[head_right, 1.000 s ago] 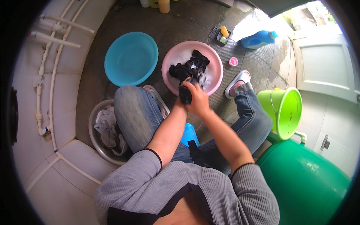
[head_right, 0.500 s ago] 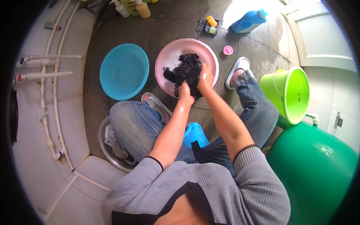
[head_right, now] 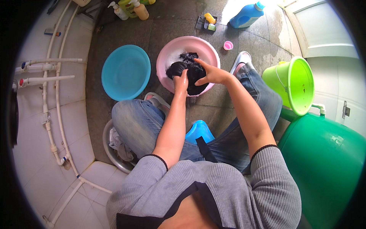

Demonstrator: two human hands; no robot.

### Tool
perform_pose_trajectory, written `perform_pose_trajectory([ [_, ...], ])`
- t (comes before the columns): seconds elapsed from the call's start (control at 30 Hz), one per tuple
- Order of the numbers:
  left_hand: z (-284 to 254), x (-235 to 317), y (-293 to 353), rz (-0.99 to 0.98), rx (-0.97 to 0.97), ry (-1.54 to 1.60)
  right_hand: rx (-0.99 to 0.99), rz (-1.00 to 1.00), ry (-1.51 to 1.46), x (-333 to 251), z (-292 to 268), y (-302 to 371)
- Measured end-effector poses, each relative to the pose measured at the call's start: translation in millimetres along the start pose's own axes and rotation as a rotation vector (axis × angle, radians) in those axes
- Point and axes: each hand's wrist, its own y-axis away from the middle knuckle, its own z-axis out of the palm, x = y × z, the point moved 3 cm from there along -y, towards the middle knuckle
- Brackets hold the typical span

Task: The person washes clothes by hand in a basin with soapy water, rubbing the fabric and wringing it out before rinsing it in a second basin under running water.

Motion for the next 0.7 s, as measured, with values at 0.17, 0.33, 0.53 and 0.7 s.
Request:
perform_pose_trajectory([
  [0.17, 3.7, 27.6, 18.8, 0.065, -0.120, -0.007, -0.188, 0.671, 0.013, -19.4, -12.8, 11.3],
  [0.33, 2.9, -8.7, 10.2, -0.470, -0.092, 0.531, 0.500, 0.056, 0.087, -32.8, -31.6, -2.5],
  [0.53, 10.0, -16.9, 3.8, -0.578, -1.343, 1.787, 0.746, -0.012, 0.004, -65.3, 37.9, -2.9],
  [0.7, 13.8, -9.3, 23.8, -0.697, -0.771, 1.127, 0.519, -0.065, 0.086, -80.4, 105.7, 65.3],
])
